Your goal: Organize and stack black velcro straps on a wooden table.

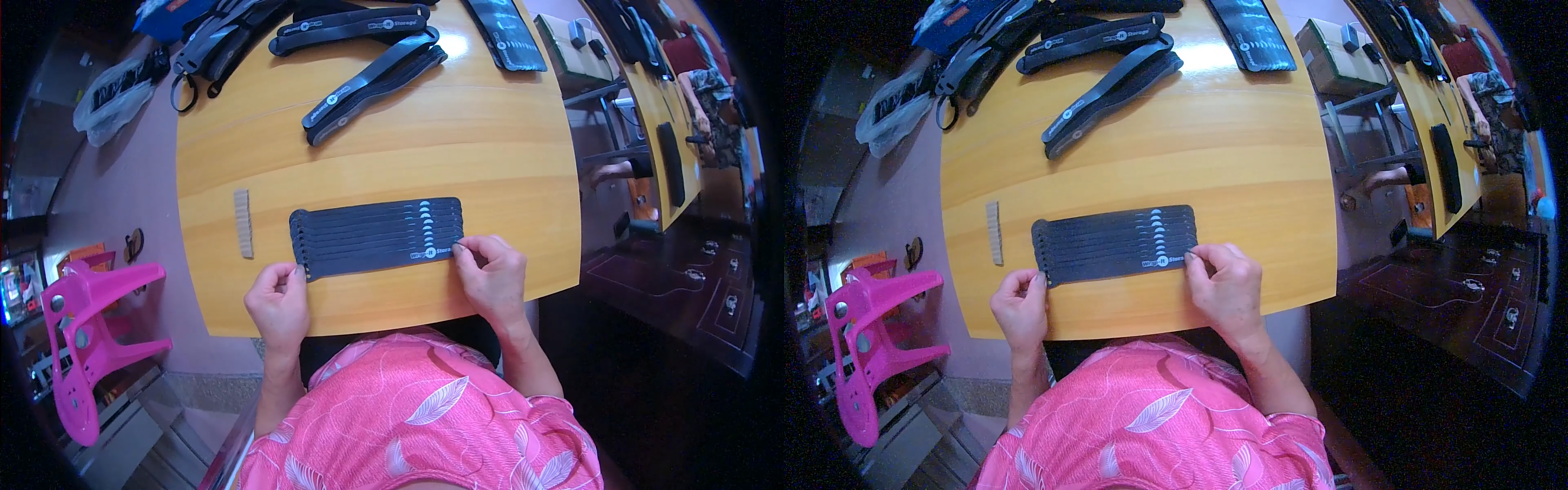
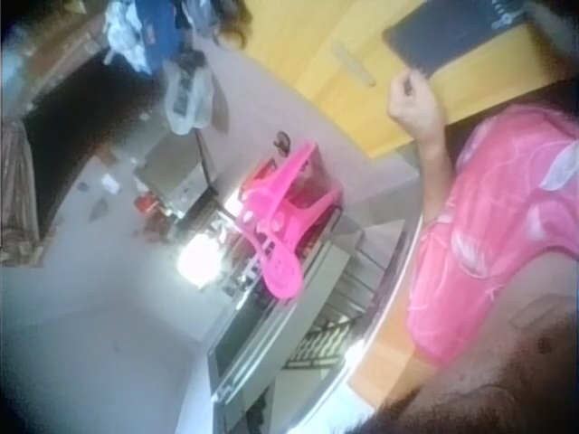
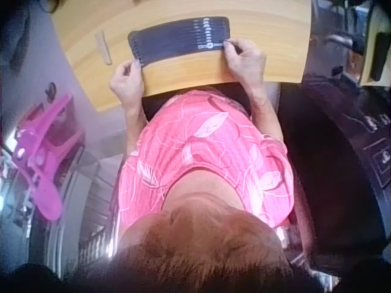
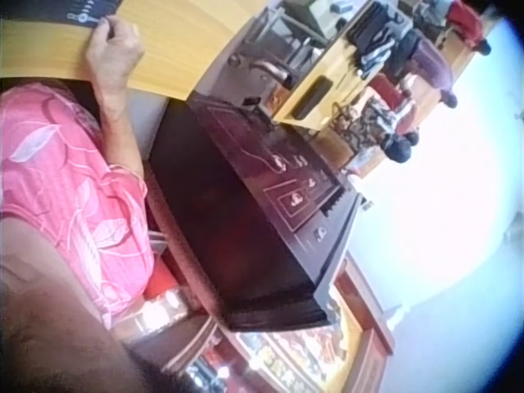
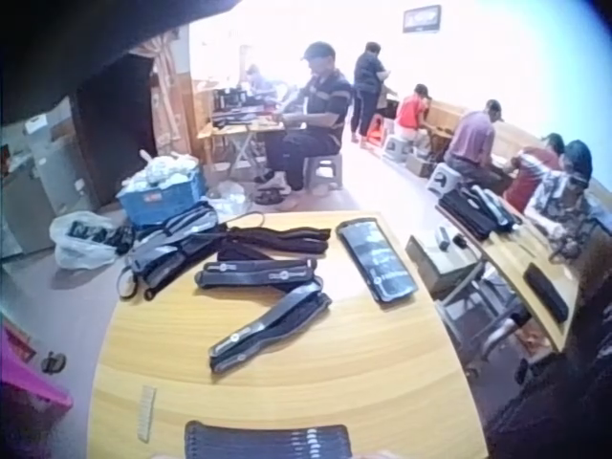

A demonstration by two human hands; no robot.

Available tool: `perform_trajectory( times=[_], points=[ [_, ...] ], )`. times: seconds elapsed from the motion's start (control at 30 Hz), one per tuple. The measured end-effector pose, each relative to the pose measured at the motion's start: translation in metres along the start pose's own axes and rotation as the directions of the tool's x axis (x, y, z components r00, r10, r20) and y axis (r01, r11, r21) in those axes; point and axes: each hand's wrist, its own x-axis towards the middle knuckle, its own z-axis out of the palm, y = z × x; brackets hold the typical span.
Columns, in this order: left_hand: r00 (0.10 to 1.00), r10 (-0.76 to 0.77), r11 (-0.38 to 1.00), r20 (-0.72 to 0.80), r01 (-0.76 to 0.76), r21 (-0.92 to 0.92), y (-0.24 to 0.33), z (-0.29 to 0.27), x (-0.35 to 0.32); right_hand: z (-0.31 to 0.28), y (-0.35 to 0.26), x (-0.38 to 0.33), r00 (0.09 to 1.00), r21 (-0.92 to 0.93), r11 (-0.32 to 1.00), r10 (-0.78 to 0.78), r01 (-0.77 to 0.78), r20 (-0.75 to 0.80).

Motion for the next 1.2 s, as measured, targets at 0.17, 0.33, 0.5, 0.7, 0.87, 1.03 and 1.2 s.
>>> perform_trajectory(
  times=[0.17, 0.33, 0.5, 0.7, 0.87, 1.03, 1.2],
  points=[
    [1.0, 0.017, 0.999, 0.005, -0.017, 0.046, -0.0018, -0.0012, 0.0007, 0.0011, 0.001, -0.0009, 1.0, -0.009, 1.0, -0.022, 0.022, -0.022],
    [1.0, -0.014, 0.999, -0.006, 0.014, 0.034, -0.001, -0.0011, 0.0007, 0.0033, 0.0055, -0.0017, 0.998, -0.044, 0.997, -0.06, 0.06, -0.021],
    [1.0, -0.004, 1.0, 0.004, 0.004, 0.008, 0.0014, -0.0001, 0.0008, 0.0029, 0.0046, -0.001, 0.997, -0.053, 0.996, -0.07, 0.069, -0.02],
    [1.0, -0.002, 1.0, 0.004, 0.002, 0.025, -0.0003, -0.0013, 0.0007, 0.003, 0.003, -0.0019, 0.998, -0.062, 0.996, -0.067, 0.065, -0.019],
    [1.0, -0.008, 1.0, -0.002, 0.008, -0.009, -0.0009, -0.0012, 0.0007, 0.0053, 0.0002, -0.0022, 0.999, -0.013, 1.0, 0.005, -0.006, -0.038],
    [0.998, 0.054, 0.999, -0.012, -0.054, 0.008, -0.0016, -0.0005, 0.0009, 0.0054, -0.0003, -0.0026, 1.0, -0.009, 1.0, -0.005, 0.005, -0.03],
    [0.998, 0.067, 0.997, -0.02, -0.066, 0.026, -0.0056, -0.0007, 0.002, 0.0055, -0.0024, -0.0038, 0.999, -0.009, 1.0, 0.001, -0.002, -0.044]
  ],
)
